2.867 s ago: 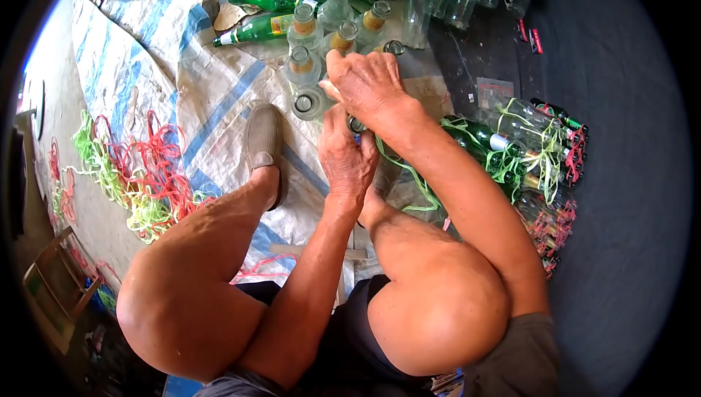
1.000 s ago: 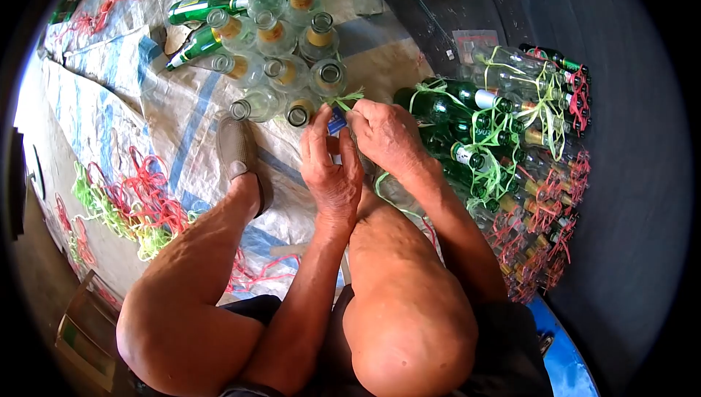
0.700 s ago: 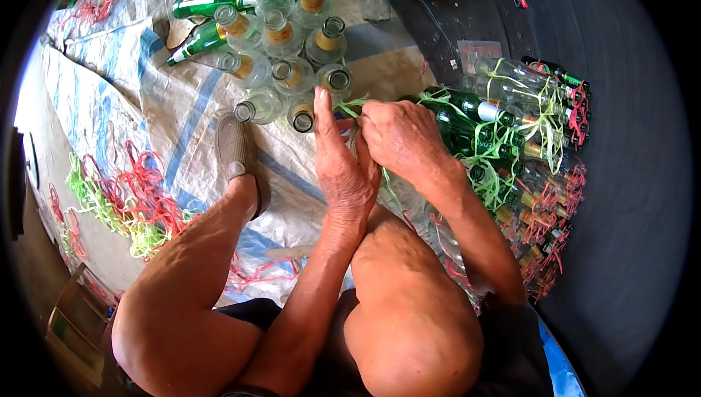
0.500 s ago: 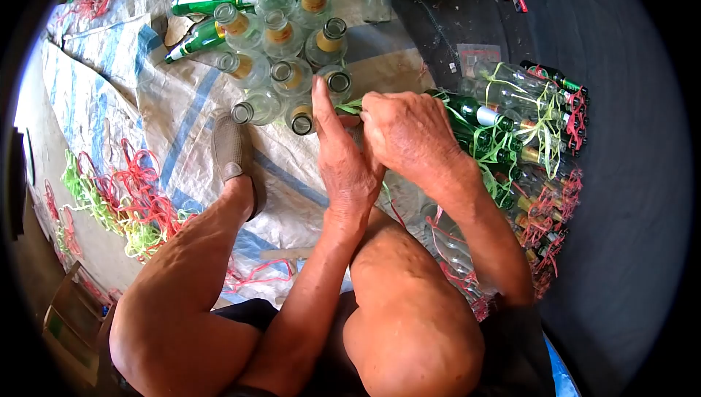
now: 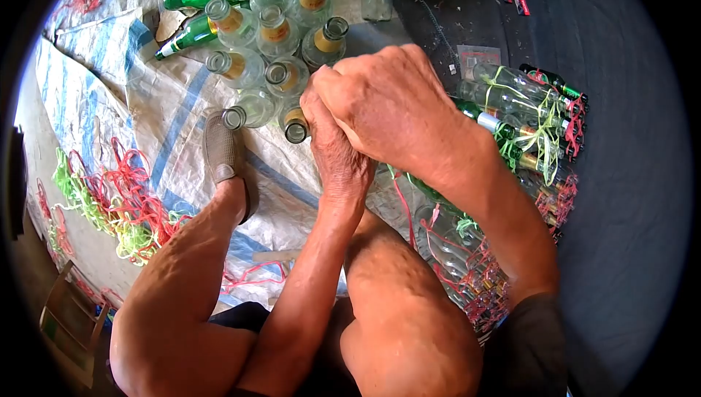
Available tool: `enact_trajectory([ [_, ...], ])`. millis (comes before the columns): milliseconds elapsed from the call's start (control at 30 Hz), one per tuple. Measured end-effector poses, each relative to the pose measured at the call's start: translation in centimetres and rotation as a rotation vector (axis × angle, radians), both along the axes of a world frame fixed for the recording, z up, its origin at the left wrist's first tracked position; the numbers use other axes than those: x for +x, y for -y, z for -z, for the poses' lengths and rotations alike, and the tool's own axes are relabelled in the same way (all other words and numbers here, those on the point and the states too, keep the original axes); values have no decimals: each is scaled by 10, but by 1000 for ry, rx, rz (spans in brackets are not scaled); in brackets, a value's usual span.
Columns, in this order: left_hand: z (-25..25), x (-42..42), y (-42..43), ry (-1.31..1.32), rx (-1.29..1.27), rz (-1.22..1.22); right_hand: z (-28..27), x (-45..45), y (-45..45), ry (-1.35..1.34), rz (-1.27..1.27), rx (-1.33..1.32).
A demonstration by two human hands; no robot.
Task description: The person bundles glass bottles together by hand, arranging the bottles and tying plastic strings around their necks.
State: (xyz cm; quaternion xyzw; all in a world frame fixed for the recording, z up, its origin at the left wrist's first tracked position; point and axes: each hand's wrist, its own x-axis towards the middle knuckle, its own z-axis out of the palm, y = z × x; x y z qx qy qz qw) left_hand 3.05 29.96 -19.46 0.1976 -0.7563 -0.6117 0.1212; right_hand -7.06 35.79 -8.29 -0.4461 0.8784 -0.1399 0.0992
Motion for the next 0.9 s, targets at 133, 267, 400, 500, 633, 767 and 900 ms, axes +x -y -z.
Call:
enact_trajectory([
  [133, 10, -8, -4, -68, -38, -45, 8, -17, 6, 24, -22, -12],
  [267, 14, -8, -5, -60, -87, -92, 17, -28, 3, 11, -16, -27],
  [400, 16, -9, -3, -95, -165, -89, 24, -31, -4, 22, 75, -44],
  [500, 13, -7, -3, -32, -83, -78, 26, -30, -9, 105, 161, -80],
  [633, 16, -7, -5, -80, -112, -108, 35, -26, -20, 275, 305, -117],
  [767, 19, -7, -2, -98, -160, -104, 41, -16, -24, 306, 393, -147],
  [900, 19, -6, -4, -90, -140, -126, 54, 8, -29, 295, 476, -241],
])
